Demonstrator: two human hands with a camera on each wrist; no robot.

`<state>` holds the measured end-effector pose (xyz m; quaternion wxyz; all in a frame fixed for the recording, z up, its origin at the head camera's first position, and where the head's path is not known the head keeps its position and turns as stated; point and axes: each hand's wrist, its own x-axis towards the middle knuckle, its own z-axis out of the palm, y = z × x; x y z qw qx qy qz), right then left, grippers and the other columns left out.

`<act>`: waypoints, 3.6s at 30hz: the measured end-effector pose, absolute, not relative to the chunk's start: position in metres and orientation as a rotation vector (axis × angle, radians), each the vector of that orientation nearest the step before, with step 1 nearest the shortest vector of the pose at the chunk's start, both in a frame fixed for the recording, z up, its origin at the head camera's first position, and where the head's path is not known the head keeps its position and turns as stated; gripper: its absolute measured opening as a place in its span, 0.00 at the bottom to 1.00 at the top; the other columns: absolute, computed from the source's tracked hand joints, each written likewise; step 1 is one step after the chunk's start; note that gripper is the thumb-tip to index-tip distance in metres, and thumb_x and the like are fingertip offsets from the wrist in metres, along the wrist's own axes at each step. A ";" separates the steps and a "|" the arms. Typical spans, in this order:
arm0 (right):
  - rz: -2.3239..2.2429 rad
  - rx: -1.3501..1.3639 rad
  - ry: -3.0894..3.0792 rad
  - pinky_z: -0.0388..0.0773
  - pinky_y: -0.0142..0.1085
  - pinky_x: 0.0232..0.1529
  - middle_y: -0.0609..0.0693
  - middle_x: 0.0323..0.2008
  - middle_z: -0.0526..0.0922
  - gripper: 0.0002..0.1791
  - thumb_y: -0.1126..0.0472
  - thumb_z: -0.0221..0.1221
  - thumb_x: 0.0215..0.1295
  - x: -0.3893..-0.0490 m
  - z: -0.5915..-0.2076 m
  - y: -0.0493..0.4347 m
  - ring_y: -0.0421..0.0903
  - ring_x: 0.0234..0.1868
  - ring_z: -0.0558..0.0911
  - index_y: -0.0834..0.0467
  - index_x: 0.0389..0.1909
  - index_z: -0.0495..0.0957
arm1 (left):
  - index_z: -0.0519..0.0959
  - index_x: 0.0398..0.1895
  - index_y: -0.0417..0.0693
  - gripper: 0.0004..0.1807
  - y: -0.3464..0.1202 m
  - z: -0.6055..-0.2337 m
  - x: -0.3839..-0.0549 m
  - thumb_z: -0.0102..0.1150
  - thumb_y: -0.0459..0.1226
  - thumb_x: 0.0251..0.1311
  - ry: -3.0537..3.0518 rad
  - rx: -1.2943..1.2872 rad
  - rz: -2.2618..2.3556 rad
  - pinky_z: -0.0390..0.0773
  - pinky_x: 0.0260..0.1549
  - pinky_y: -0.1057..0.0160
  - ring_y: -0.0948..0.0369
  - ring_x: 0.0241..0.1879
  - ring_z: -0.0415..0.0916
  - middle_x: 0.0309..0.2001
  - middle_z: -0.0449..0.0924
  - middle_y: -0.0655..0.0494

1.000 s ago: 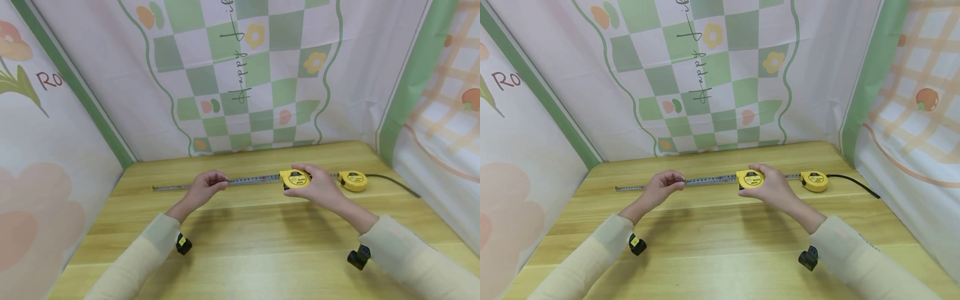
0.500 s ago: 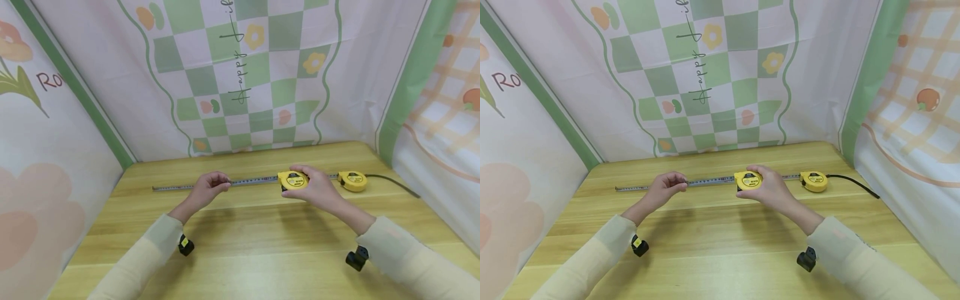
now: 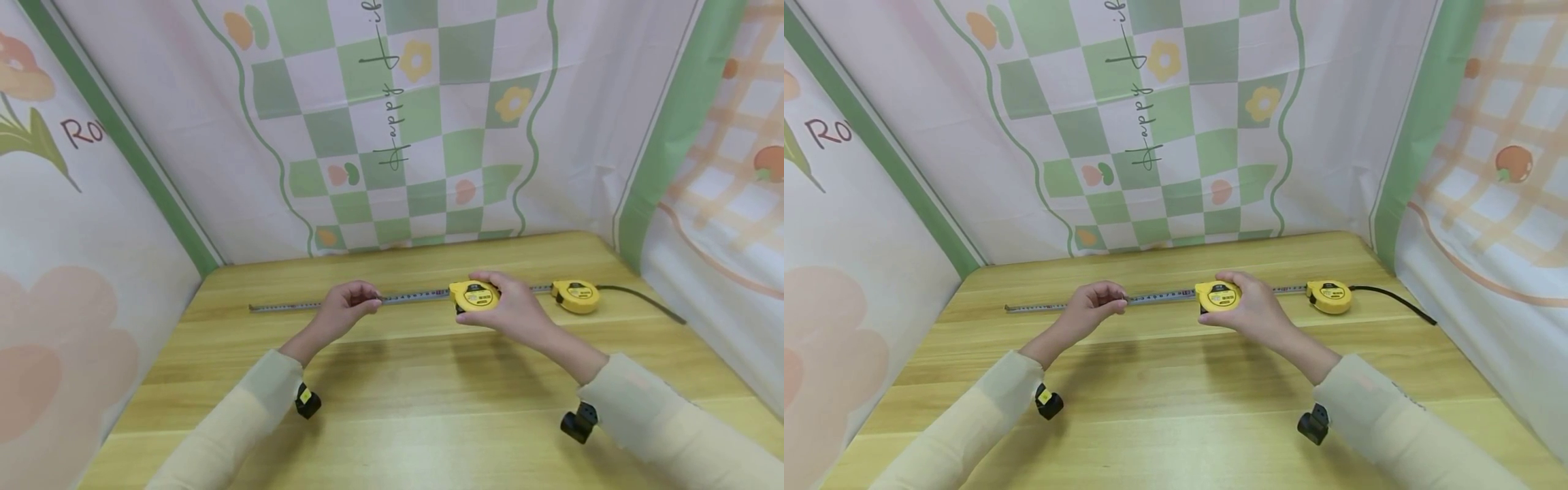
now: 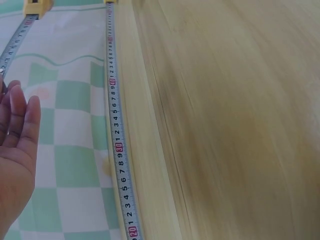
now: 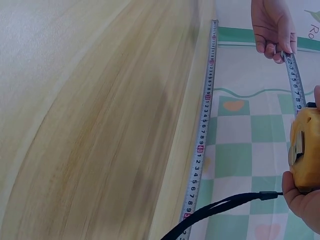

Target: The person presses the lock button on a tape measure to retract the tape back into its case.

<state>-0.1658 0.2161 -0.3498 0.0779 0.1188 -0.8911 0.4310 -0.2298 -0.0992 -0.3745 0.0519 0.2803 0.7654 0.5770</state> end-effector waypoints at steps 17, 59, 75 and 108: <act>1.325 0.394 -2.667 0.79 0.40 0.34 0.59 0.49 0.78 0.48 0.46 0.77 0.44 -0.166 -0.350 0.207 0.50 0.39 0.79 0.61 0.65 0.69 | 0.80 0.42 0.39 0.07 -0.094 -0.374 -0.229 0.59 0.34 0.67 2.346 0.866 1.711 0.81 0.36 0.62 0.52 0.34 0.79 0.34 0.81 0.51; 1.308 0.408 -2.635 0.81 0.37 0.34 0.57 0.48 0.78 0.46 0.51 0.78 0.42 -0.165 -0.356 0.198 0.49 0.39 0.79 0.61 0.63 0.71 | 0.80 0.40 0.40 0.05 -0.074 -0.378 -0.227 0.60 0.33 0.66 2.338 0.871 1.715 0.79 0.31 0.65 0.39 0.36 0.77 0.32 0.80 0.52; 1.331 0.407 -2.633 0.80 0.37 0.31 0.58 0.47 0.78 0.46 0.50 0.78 0.43 -0.163 -0.358 0.194 0.49 0.37 0.79 0.62 0.63 0.70 | 0.81 0.40 0.42 0.05 -0.068 -0.380 -0.227 0.59 0.34 0.66 2.344 0.878 1.717 0.78 0.29 0.66 0.44 0.34 0.77 0.32 0.81 0.53; 1.378 0.430 -2.637 0.80 0.38 0.33 0.57 0.49 0.78 0.47 0.47 0.77 0.44 -0.161 -0.359 0.182 0.48 0.38 0.79 0.62 0.64 0.69 | 0.80 0.39 0.43 0.04 -0.057 -0.381 -0.226 0.60 0.35 0.66 2.330 0.903 1.695 0.78 0.30 0.66 0.38 0.37 0.76 0.34 0.80 0.48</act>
